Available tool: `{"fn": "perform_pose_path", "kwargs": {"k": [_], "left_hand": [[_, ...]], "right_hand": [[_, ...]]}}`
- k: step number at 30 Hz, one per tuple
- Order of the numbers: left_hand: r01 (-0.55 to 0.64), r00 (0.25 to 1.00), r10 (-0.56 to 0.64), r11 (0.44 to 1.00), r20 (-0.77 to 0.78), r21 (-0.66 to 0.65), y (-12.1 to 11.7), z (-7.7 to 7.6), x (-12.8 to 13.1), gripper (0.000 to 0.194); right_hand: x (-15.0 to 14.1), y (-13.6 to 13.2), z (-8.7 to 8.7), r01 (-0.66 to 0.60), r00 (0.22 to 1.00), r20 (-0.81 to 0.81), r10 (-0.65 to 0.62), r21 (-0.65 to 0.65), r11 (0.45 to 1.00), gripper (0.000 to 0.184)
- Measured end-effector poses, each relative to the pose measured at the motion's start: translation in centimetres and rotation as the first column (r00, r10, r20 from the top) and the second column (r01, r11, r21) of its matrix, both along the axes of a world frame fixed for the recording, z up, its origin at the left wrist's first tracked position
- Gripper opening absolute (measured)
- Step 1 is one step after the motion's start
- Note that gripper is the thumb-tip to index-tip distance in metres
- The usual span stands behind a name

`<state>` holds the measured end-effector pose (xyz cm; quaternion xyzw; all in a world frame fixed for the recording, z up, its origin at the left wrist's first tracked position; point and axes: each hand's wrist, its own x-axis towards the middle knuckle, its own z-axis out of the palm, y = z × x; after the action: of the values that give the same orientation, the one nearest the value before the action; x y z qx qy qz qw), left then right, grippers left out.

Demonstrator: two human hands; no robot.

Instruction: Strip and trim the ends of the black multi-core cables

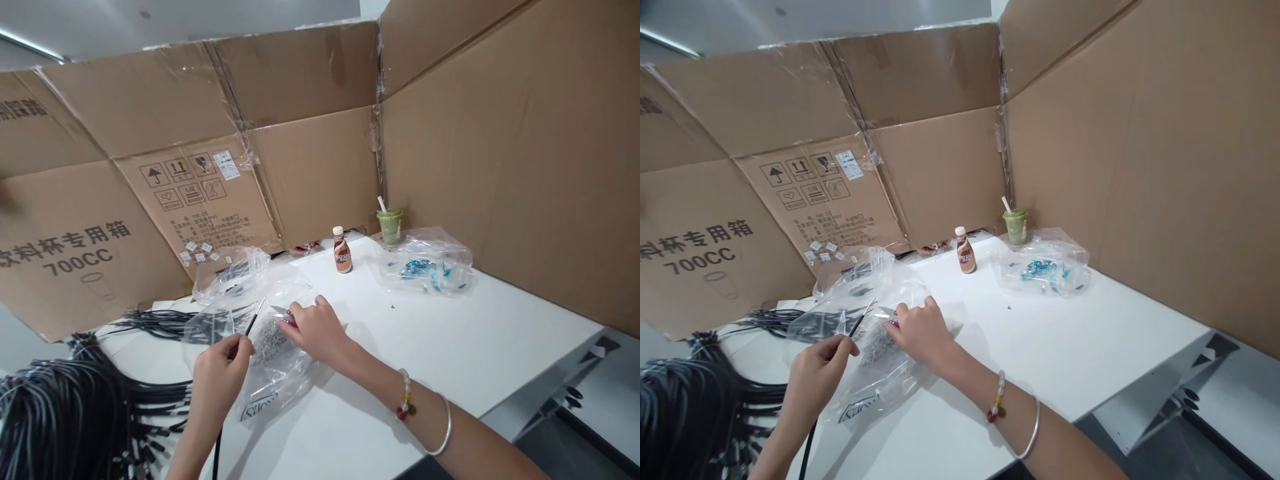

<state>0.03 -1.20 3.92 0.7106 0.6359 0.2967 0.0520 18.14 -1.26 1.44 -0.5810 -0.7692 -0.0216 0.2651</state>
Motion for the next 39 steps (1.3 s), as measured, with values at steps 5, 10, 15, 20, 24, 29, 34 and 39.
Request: {"fn": "perform_pose_path", "kwargs": {"k": [5,10,15,20,24,29,34,39], "left_hand": [[0.004,0.999,-0.005,1.0,0.044,0.02,-0.1,-1.0,-0.1,0.039],[-0.018,0.998,0.014,0.998,0.068,0.057,0.0,-1.5,-0.2,0.042],[-0.014,0.997,0.008,0.997,0.073,0.079,0.0,-2.0,-0.3,0.039],[0.005,0.998,-0.01,0.997,0.063,0.076,-0.1,-2.8,-0.3,0.035],[-0.002,0.999,-0.001,0.997,0.04,0.083,0.1,-3.3,-0.3,0.03],[0.028,1.0,-0.028,0.998,-0.009,0.065,0.2,-3.5,-0.3,0.029],[0.061,0.993,-0.058,0.998,-0.102,0.027,0.1,-3.5,-0.2,0.031],[0.064,0.978,-0.065,0.998,-0.199,-0.011,0.0,-3.6,0.1,0.033]], "right_hand": [[-0.6,0.0,-0.8,-0.054,0.999,-0.001,0.054,0.021,0.998,0.039],[-0.9,0.1,-1.6,-0.066,0.997,-0.034,0.067,0.03,0.997,0.037],[-0.9,0.0,-1.9,-0.069,0.995,-0.075,0.072,0.038,0.997,0.034],[-1.1,-0.1,-2.2,-0.029,0.995,-0.099,0.031,0.027,0.999,0.032],[-1.2,-0.2,-2.6,-0.009,0.995,-0.1,0.011,0.026,1.0,0.031],[-1.3,-0.4,-2.7,0.018,0.994,-0.105,-0.015,0.026,1.0,0.03],[-1.4,-0.3,-2.2,-0.013,0.994,-0.112,0.013,0.005,1.0,0.03],[-1.8,0.0,-2.0,-0.045,0.992,-0.116,0.04,-0.044,0.998,0.034]]}}
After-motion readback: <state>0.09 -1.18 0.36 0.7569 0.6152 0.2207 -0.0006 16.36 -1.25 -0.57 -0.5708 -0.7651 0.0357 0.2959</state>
